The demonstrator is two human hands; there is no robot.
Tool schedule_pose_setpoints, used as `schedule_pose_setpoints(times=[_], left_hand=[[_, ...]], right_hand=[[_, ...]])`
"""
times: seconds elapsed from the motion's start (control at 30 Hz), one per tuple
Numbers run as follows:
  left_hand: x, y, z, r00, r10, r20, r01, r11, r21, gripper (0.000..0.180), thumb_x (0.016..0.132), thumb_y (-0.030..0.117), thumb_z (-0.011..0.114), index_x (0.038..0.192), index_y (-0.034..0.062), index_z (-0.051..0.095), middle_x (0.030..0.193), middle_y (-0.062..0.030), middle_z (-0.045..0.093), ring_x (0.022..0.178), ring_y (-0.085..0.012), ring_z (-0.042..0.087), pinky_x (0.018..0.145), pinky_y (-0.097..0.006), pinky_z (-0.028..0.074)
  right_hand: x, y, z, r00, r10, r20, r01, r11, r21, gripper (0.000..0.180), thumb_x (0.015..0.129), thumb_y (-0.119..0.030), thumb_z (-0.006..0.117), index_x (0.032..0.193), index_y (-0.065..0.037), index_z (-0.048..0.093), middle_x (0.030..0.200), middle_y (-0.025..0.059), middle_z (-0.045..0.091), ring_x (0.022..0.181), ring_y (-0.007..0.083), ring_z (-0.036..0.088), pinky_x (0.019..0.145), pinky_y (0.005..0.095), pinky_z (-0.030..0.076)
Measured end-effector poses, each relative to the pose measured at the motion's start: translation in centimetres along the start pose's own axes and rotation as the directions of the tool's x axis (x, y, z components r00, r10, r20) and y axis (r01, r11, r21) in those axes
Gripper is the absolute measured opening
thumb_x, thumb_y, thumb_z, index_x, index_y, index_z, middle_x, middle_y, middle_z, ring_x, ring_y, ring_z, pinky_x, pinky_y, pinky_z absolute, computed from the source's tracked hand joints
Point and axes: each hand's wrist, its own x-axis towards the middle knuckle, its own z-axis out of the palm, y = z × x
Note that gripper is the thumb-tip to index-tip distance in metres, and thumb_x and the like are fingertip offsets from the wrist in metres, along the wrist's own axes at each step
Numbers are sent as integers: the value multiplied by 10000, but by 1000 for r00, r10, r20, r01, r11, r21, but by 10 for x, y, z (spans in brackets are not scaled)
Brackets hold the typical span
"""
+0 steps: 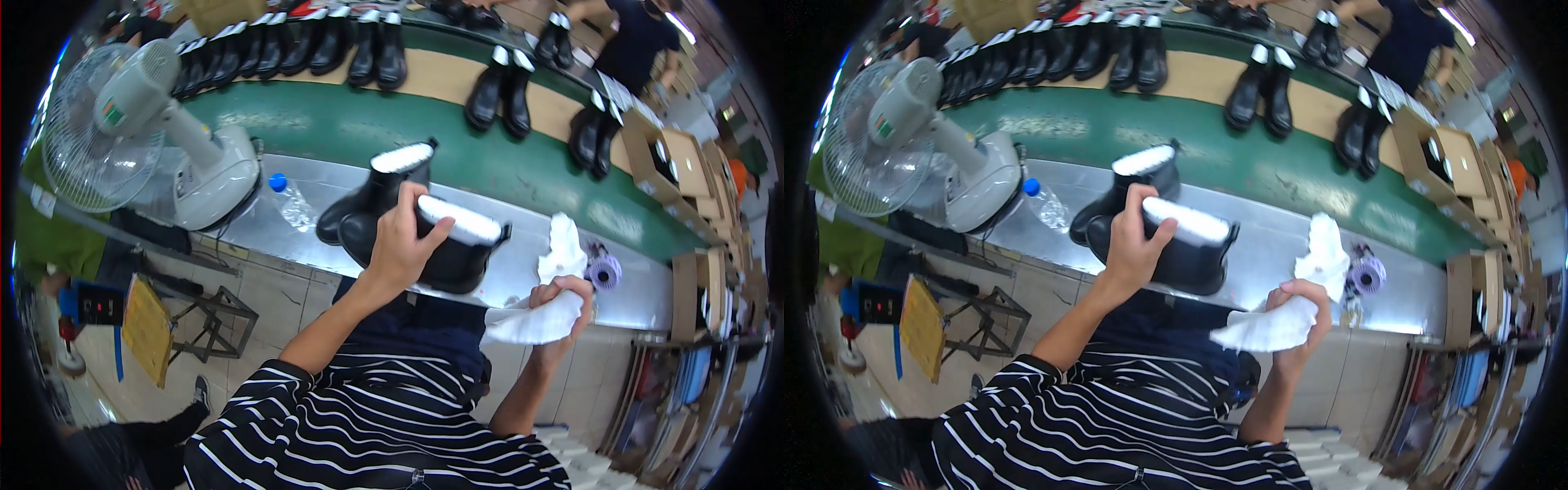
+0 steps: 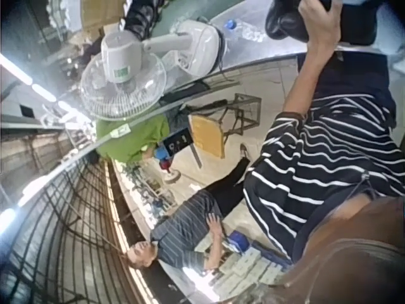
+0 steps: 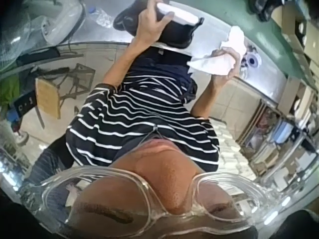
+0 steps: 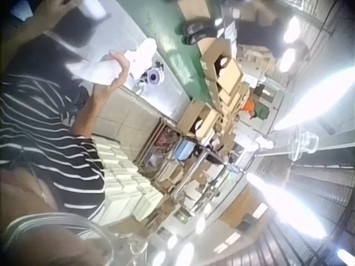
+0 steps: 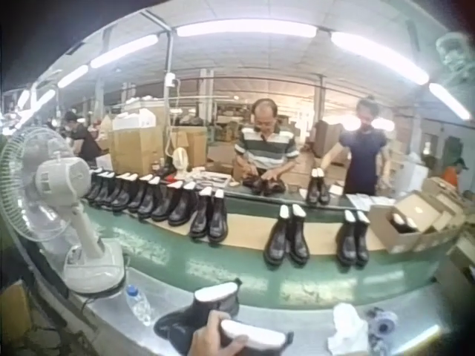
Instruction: Cleaning and inspecting finished boots on a factory assembly line using a cloth and a cleaning agent.
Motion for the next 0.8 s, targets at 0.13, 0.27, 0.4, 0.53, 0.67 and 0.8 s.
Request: schedule_pose_setpoints(times=[0.13, 0.27, 0.4, 0.53, 0.67, 0.8], left_hand=[[15, -19, 50, 999, -3, 39, -2, 992, 128, 498, 857, 399, 715, 997, -3, 457, 774, -240, 584, 737, -433, 604, 663, -470, 473], [17, -40, 73, 999, -46, 28, 41, 987, 153, 517, 849, 414, 721, 973, -10, 452, 800, -237, 583, 747, -415, 595, 672, -472, 468], [12, -40, 84, 998, 8, 64, -21, 979, 203, 523, 838, 419, 732, 966, -6, 455, 827, -222, 592, 767, -394, 600, 681, -458, 470], [13, -30, 79, 992, -28, 125, -2, 972, 234, 524, 833, 414, 739, 992, -5, 468, 855, -205, 599, 795, -379, 608, 712, -450, 477], [15, -21, 58, 963, -66, 261, 22, 985, 170, 468, 859, 355, 718, 1063, 1, 491, 950, -206, 603, 902, -379, 620, 789, -434, 490], [11, -22, 2, 914, 393, -103, -377, 914, 150, 265, 782, 67, 707, 993, 6, 560, 1102, -159, 606, 1034, -329, 595, 934, -407, 455]], right_hand=[[-3, -4, -21, 922, -363, -132, 342, 926, -157, 202, 952, -180, 598, 932, -68, 432, 589, 25, 408, 475, 115, 421, 407, 254, 371], [5, -25, -27, 963, -268, -31, 266, 922, 280, 220, 1024, -143, 444, 1207, -52, 364, 516, 17, 313, 349, 82, 261, 330, 253, 204], [2, -19, -28, 987, -161, 5, 144, 899, 414, 284, 1021, -276, 486, 1113, -16, 417, 497, -19, 291, 343, 64, 237, 337, 251, 194], [10, -15, -22, 971, -99, 216, -48, 809, 586, 533, 960, -472, 562, 956, 56, 491, 497, -40, 319, 412, 40, 221, 401, 247, 172], [20, 4, -14, 928, -160, 336, -110, 745, 658, 527, 938, -473, 598, 940, 41, 477, 471, -43, 315, 340, 51, 241, 336, 247, 170], [17, 17, -6, 922, -146, 360, -174, 672, 719, 548, 920, -492, 617, 912, 37, 479, 465, -46, 306, 336, 51, 238, 334, 246, 163]])
